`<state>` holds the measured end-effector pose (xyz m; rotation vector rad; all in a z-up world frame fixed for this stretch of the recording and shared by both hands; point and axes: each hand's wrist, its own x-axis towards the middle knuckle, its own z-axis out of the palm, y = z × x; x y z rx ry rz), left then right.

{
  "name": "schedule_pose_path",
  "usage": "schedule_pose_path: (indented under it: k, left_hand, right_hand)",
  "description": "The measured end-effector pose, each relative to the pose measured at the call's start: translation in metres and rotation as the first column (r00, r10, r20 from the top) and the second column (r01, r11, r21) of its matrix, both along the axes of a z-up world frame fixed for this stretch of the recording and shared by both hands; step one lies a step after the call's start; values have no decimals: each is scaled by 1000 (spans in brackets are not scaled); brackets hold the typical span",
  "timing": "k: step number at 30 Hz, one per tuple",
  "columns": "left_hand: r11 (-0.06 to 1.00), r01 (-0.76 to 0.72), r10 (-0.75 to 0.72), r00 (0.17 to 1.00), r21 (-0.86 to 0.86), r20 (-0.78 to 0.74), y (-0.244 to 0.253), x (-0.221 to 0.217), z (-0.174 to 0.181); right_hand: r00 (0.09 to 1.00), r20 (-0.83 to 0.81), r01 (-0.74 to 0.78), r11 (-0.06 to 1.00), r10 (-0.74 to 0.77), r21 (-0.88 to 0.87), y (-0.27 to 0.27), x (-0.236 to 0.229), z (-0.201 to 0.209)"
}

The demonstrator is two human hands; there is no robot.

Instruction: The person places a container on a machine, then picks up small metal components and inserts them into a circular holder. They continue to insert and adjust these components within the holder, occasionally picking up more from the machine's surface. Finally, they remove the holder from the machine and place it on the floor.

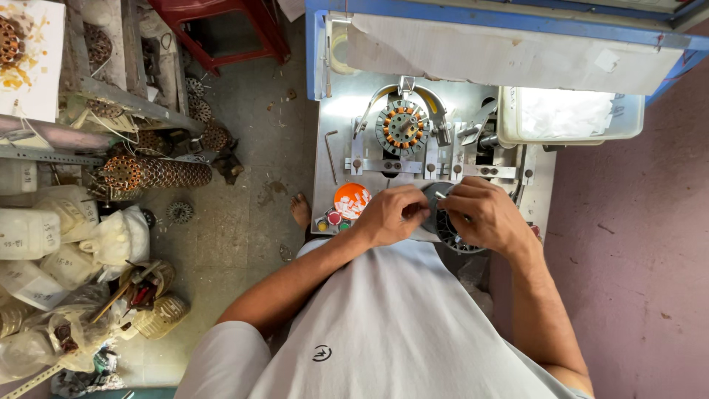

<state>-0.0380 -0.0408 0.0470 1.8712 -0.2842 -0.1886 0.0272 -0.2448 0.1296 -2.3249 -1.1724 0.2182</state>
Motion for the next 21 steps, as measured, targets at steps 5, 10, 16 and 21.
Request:
schedule_pose_path:
  k: [5,10,16,21]
  left_hand:
    - [998,-26,17,986,55,166,-6,8,-16]
    - [1000,-1,1,999,0,41,1,2,-19]
    - [980,-31,49,995,-194,89,26,-7,2]
    - [935,-234,249,968,-268,25,62,-13,-25]
  right_hand:
    - [996,83,-34,999,37,-42,9,-12,-29]
    - [965,146,216,976,-217,19,15,-6,-45]
    - [776,258,520,815,-576,256,75,-19,-30]
    - [738,162,577,736,-655,353,103,-67,-75]
